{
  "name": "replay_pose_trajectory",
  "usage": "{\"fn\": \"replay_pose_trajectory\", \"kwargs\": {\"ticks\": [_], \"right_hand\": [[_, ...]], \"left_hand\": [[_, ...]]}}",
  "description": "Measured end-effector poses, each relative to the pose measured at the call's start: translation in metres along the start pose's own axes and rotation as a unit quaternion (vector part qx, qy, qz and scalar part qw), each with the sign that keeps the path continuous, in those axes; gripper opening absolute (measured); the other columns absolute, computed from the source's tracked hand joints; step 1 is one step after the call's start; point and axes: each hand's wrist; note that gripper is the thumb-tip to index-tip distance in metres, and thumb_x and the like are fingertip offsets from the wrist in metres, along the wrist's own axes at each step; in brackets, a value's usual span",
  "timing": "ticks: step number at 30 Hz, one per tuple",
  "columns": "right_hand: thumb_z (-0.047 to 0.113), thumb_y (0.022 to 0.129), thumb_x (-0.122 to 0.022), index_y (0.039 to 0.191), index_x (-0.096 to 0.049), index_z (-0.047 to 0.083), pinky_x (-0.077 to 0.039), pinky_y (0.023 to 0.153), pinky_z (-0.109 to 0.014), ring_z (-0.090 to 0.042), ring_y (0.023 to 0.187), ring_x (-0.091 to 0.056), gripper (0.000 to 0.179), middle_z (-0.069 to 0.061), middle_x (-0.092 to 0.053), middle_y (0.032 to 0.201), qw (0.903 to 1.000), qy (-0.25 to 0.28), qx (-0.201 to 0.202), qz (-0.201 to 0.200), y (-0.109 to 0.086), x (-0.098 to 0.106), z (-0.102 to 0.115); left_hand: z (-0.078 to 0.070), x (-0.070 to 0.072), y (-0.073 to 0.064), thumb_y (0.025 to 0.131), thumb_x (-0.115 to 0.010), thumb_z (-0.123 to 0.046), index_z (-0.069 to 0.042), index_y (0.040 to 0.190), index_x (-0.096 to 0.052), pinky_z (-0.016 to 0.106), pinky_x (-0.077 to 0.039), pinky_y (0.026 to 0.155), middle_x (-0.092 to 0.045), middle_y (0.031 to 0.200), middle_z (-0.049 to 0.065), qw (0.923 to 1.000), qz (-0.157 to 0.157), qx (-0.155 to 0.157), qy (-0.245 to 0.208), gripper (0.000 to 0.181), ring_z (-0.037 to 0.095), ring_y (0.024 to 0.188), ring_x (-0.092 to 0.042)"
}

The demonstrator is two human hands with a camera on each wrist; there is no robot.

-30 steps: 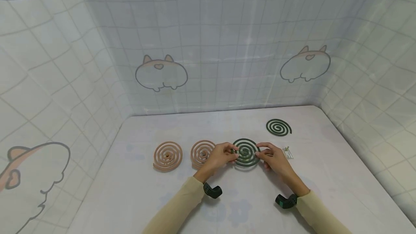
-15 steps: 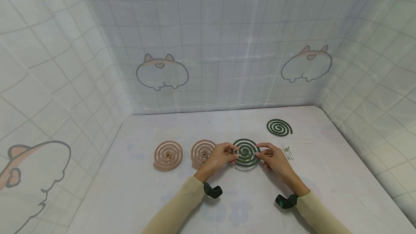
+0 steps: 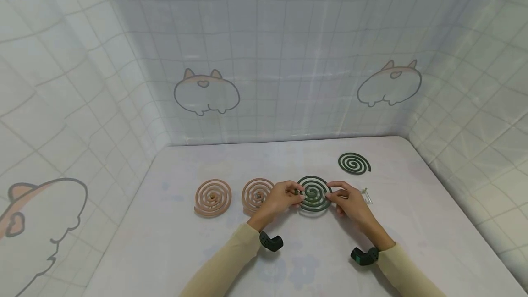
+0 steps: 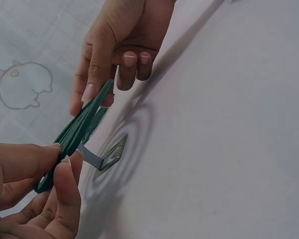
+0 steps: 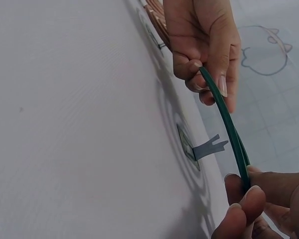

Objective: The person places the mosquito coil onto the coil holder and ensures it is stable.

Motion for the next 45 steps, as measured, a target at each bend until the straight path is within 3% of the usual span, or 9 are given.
{"fn": "replay_pose_trajectory", "kwargs": {"ticks": [15,28,37,45], "right_hand": [[0.019,0.099,-0.072,0.135,-0.060,0.009,-0.047,0.049,-0.028,-0.014,0.055,-0.049,0.039,-0.012,-0.071,0.096,1.0000,0.002,-0.009,0.002,0.0011,0.0022,-0.0028],[0.021,0.099,-0.072,0.135,-0.061,0.010,-0.048,0.050,-0.028,-0.014,0.057,-0.051,0.039,-0.012,-0.071,0.097,0.9999,-0.006,-0.011,-0.008,-0.0009,0.0050,-0.0033],[0.016,0.099,-0.071,0.135,-0.061,0.010,-0.047,0.049,-0.027,-0.014,0.055,-0.049,0.037,-0.011,-0.071,0.095,0.9998,-0.011,-0.014,-0.005,-0.0046,0.0030,-0.0023],[0.017,0.099,-0.071,0.135,-0.060,0.010,-0.048,0.049,-0.028,-0.014,0.055,-0.050,0.037,-0.012,-0.071,0.095,0.9998,-0.011,-0.012,-0.007,-0.0051,0.0017,-0.0021]], "left_hand": [[-0.0002,-0.0041,0.0020,0.095,-0.076,-0.011,-0.009,0.113,-0.072,0.035,-0.061,0.075,-0.066,0.095,0.009,0.9999,-0.006,0.014,0.004,0.018,0.019,0.081,-0.071],[-0.0032,-0.0063,0.0027,0.096,-0.075,-0.011,-0.008,0.114,-0.072,0.037,-0.061,0.076,-0.066,0.095,0.009,1.0000,0.005,0.007,0.004,0.019,0.021,0.082,-0.071],[-0.0008,-0.0055,0.0015,0.096,-0.076,-0.015,-0.013,0.114,-0.073,0.031,-0.053,0.065,-0.066,0.091,0.006,0.9995,0.004,0.010,0.031,0.019,0.020,0.078,-0.071],[0.0001,-0.0054,0.0005,0.096,-0.076,-0.013,-0.010,0.115,-0.072,0.033,-0.057,0.068,-0.066,0.092,0.007,0.9997,0.003,0.000,0.024,0.020,0.020,0.077,-0.070]]}}
Point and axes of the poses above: each hand's wrist, its own y-axis towards the middle knuckle, its own x-axis out of the back of the hand, z = x × y
